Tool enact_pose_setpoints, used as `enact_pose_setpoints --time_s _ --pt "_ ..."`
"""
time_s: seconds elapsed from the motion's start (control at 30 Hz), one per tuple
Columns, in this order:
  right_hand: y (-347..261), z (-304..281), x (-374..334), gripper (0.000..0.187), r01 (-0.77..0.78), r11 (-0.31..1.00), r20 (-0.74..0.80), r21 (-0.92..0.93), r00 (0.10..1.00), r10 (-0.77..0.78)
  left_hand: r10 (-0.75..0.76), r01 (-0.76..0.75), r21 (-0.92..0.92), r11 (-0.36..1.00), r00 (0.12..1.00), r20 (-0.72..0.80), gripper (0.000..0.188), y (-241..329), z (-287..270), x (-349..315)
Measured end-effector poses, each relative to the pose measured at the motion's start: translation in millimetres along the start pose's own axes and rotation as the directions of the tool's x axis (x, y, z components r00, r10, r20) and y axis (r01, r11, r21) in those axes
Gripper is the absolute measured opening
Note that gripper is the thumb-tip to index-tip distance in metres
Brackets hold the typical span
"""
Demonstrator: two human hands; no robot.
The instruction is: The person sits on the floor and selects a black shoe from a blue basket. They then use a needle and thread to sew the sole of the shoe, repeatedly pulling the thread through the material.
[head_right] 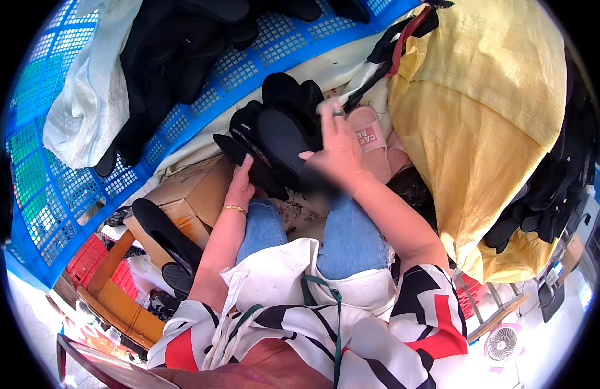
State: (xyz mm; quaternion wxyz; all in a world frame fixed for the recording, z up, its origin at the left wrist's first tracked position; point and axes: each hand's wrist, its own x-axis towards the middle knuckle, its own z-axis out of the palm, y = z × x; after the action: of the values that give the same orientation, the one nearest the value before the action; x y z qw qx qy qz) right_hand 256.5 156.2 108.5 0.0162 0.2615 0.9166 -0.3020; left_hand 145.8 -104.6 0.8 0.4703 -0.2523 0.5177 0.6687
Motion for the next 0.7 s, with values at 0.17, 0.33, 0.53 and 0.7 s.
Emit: enact_pose_setpoints --time_s 0.17,0.33,0.53,0.7 --pt "90.5 82.5 -3.4 0.109 -0.866 0.269 0.815 0.422 0.493 0.306 -0.222 0.222 -0.035 0.974 0.975 0.01 0.084 -17.9 -18.3 21.7" --pt "123.8 137.5 -8.9 0.092 -0.846 0.126 0.835 0.518 0.532 0.139 -0.225 0.224 0.074 0.972 0.974 0.003 0.084 -24.0 -16.9 45.8" --pt "60.3 61.7 17.3 0.077 -0.86 -0.136 0.862 0.492 0.503 -0.06 -0.251 0.268 -0.107 0.958 0.956 0.15 0.092 11.2 45.6 -1.6" --pt "-5.9 -25.8 40.4 0.065 -0.837 0.07 0.838 0.542 0.545 0.028 -0.119 0.184 -0.209 0.96 0.949 0.292 0.084 31.8 54.8 -29.6"
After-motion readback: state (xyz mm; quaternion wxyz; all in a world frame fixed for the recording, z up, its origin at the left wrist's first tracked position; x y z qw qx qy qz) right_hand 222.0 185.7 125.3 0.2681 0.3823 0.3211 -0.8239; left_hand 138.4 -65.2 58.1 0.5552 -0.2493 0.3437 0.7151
